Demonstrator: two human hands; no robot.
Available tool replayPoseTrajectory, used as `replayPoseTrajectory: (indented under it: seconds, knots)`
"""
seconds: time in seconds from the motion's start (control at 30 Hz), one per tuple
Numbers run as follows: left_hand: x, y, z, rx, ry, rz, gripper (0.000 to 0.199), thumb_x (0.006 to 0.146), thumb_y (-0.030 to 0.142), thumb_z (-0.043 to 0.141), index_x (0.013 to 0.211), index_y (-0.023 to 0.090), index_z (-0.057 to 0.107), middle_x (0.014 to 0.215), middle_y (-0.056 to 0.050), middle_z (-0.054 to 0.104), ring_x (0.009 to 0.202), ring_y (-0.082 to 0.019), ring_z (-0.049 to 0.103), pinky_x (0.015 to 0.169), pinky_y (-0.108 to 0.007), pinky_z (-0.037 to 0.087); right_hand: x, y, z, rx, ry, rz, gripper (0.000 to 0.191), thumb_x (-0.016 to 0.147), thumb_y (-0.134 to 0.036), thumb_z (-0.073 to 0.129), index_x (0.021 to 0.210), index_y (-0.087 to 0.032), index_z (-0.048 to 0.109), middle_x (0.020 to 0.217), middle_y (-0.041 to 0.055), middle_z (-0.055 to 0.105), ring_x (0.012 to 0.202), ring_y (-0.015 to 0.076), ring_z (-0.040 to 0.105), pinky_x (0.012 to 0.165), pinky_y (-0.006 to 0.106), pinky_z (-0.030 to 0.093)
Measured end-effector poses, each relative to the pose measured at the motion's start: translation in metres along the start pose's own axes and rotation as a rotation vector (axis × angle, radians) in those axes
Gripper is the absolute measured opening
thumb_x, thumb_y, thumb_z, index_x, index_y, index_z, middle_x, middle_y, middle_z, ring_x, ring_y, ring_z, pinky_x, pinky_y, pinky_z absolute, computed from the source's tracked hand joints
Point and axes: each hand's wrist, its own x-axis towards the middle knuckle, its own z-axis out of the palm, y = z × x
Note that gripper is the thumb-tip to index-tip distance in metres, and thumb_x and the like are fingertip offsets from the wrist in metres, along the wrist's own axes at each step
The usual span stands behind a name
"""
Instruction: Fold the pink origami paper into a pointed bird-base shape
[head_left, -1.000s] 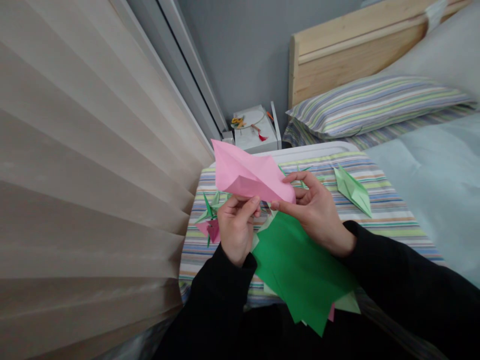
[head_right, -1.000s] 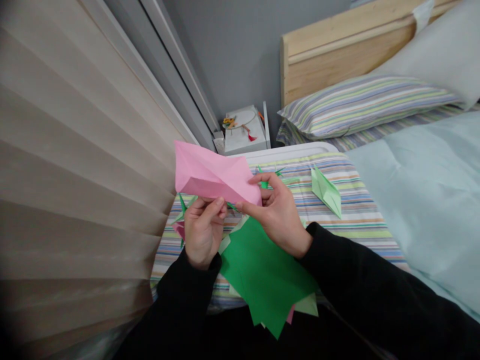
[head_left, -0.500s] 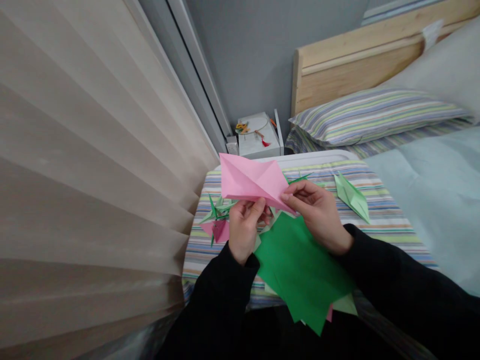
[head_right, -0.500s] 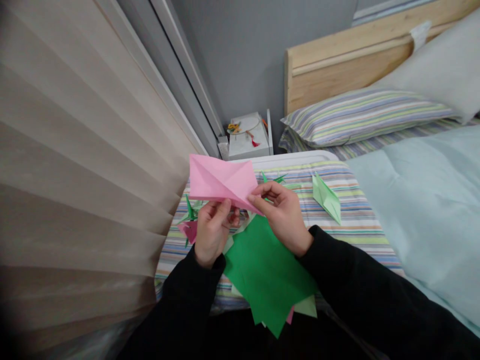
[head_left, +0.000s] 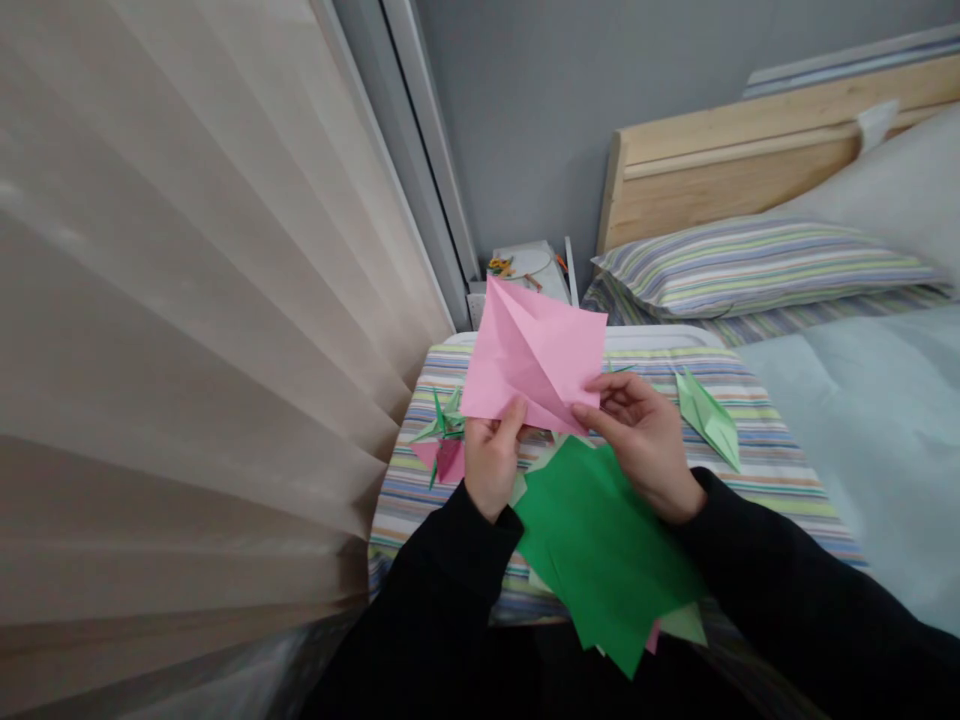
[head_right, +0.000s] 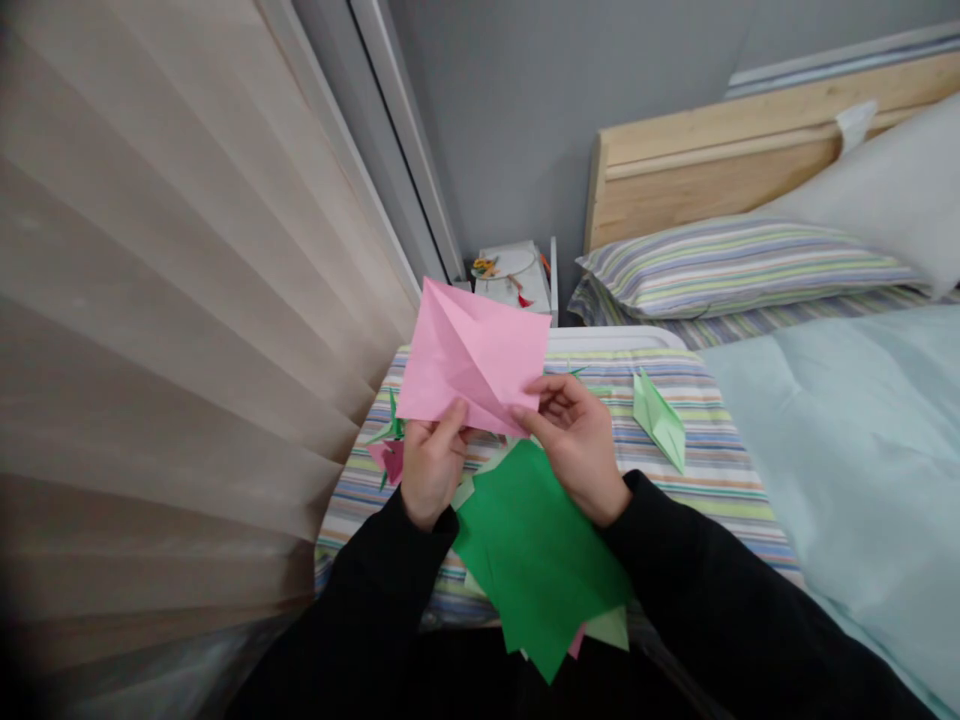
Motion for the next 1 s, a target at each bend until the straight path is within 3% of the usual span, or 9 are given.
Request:
replayPoseTrajectory:
  seconds: [0.2, 0.37, 0.57, 0.77, 1.0]
  knots:
    - [0.002, 0.008, 0.002, -0.059, 0.074, 0.025, 0.032, 0.072, 0.037, 0.091, 0.08, 0.014, 0.071, 0.083, -0.005, 0.078, 0.073, -0.016, 0.074, 0.07, -0.027, 0.062, 0.003, 0.003, -0.004, 0.042, -0.006, -0.011, 0.033, 0.072, -0.029, 0.088, 0.096, -0.024, 0.066, 0.088, -0.0007, 0.063, 0.072, 0.0137, 0.058, 0.063, 0.027, 0.05]
    - [0.006, 0.01, -0.001, -0.11, 0.134, 0.051, 0.034, 0.07, 0.034, 0.092, 0.089, 0.015, 0.071, 0.09, -0.003, 0.078, 0.076, -0.014, 0.074, 0.075, -0.027, 0.064, 0.005, -0.006, -0.008, 0.019, -0.057, -0.002, 0.041, 0.071, -0.029, 0.088, 0.102, -0.026, 0.063, 0.093, 0.0001, 0.064, 0.077, 0.0154, 0.059, 0.064, 0.028, 0.05]
    - [0.006, 0.008, -0.003, -0.065, 0.087, -0.008, 0.043, 0.069, 0.04, 0.092, 0.096, 0.015, 0.07, 0.083, -0.001, 0.076, 0.063, -0.012, 0.069, 0.058, -0.023, 0.06, 0.011, -0.023, -0.021, -0.052, -0.121, 0.042, 0.041, 0.069, -0.033, 0.092, 0.099, -0.022, 0.067, 0.088, 0.0, 0.066, 0.071, 0.0139, 0.059, 0.062, 0.028, 0.05]
    - [0.002, 0.002, -0.002, 0.038, -0.13, -0.169, 0.051, 0.062, 0.036, 0.098, 0.1, 0.011, 0.074, 0.087, -0.009, 0.08, 0.067, -0.02, 0.074, 0.062, -0.03, 0.061, 0.003, -0.021, -0.023, -0.102, -0.2, 0.053, 0.042, 0.071, -0.036, 0.092, 0.102, -0.021, 0.069, 0.082, -0.0011, 0.068, 0.069, 0.014, 0.064, 0.063, 0.029, 0.055]
    - [0.002, -0.004, -0.004, 0.025, -0.149, -0.219, 0.051, 0.069, 0.055, 0.092, 0.094, 0.016, 0.071, 0.078, -0.001, 0.076, 0.062, -0.013, 0.068, 0.057, -0.022, 0.056, 0.002, -0.013, -0.029, -0.073, -0.175, 0.005, 0.037, 0.077, -0.041, 0.088, 0.102, -0.023, 0.067, 0.081, -0.0012, 0.067, 0.065, 0.0152, 0.066, 0.062, 0.034, 0.063]
